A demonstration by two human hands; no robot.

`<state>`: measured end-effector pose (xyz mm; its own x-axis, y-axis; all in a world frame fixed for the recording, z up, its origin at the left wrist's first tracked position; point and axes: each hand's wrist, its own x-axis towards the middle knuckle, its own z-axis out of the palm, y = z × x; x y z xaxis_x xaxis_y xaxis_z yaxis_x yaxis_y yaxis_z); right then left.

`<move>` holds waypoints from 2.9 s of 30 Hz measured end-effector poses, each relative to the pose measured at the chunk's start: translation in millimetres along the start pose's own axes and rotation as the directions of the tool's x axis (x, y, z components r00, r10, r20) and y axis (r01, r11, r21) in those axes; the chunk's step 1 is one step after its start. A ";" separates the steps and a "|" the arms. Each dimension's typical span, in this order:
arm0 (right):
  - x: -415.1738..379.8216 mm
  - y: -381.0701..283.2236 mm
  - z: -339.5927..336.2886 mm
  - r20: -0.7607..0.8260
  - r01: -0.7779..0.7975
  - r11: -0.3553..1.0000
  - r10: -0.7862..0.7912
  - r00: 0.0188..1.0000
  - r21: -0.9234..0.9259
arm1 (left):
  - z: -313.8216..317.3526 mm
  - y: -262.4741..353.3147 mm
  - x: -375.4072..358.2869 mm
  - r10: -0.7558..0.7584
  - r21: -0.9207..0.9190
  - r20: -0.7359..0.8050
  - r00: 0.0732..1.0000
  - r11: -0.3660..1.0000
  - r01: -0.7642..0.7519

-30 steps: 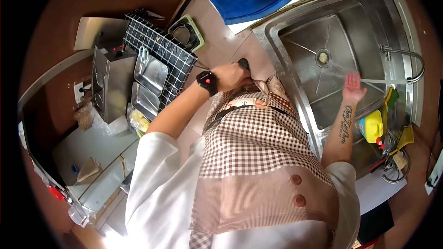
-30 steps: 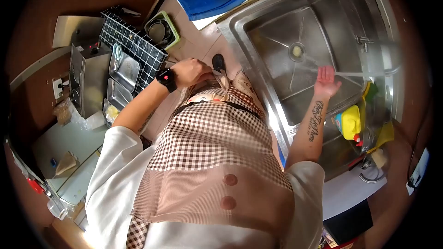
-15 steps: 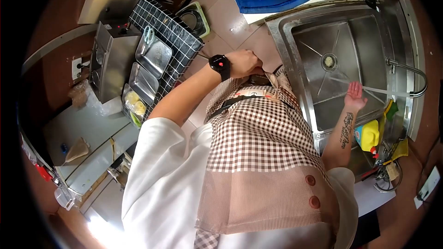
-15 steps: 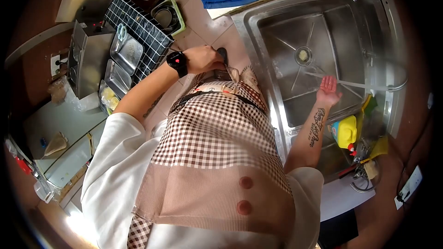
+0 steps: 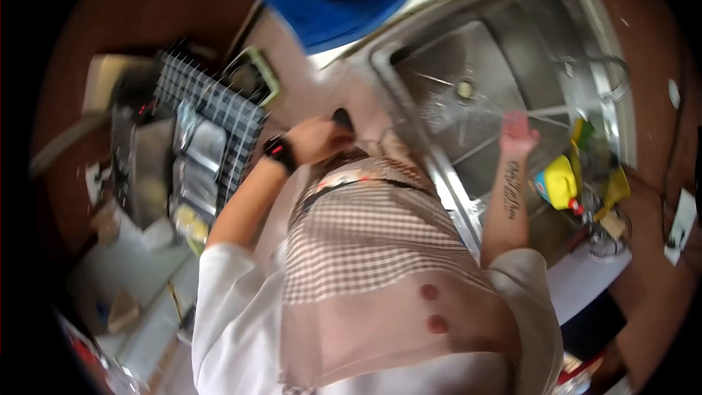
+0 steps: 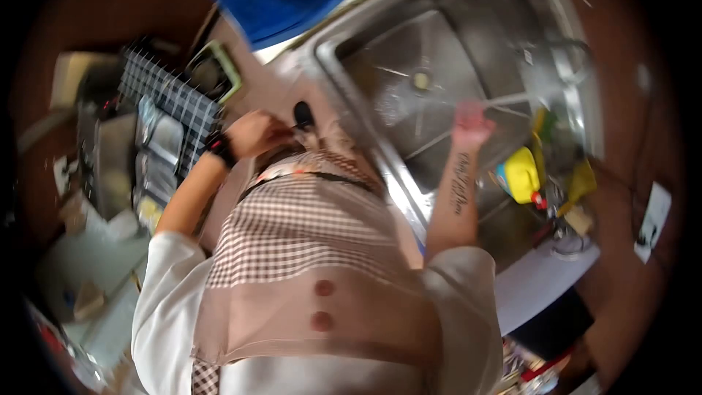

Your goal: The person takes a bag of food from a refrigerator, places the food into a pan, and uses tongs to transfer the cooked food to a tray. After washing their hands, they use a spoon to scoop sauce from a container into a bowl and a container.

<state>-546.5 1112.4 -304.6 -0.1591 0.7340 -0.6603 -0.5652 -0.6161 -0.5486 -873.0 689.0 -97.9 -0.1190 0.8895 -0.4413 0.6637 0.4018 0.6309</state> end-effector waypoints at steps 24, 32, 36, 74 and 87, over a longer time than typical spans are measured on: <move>15.1 -8.4 44.8 -0.068 0.252 0.922 -0.283 0.957 -0.292 | -39.6 77.9 78.0 0.146 -0.164 -0.133 0.980 0.972 -0.167; -5.1 -24.4 73.3 0.030 0.100 0.975 -0.095 0.995 -0.201 | -17.1 145.5 212.6 0.287 -0.290 -0.010 0.958 0.916 -0.278; -21.9 -31.8 62.4 0.045 0.071 0.974 -0.063 0.997 -0.216 | 33.5 153.9 284.5 0.165 -0.489 0.025 0.986 0.862 -0.132; 142.9 -155.5 91.5 0.681 -0.336 0.942 0.261 0.684 -0.023 | 91.1 138.3 323.6 0.139 -0.187 -0.054 0.989 0.971 -0.146; -84.5 9.7 112.7 0.275 0.149 0.373 0.314 0.909 -0.916 | 70.5 142.1 288.5 0.532 0.119 0.019 0.847 0.840 -0.530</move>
<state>-629.8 1076.6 -196.3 -0.5450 0.5522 -0.6310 0.5066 -0.3827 -0.7726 -760.9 987.3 -180.6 0.2661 0.9627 -0.0499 0.7081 -0.1600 0.6877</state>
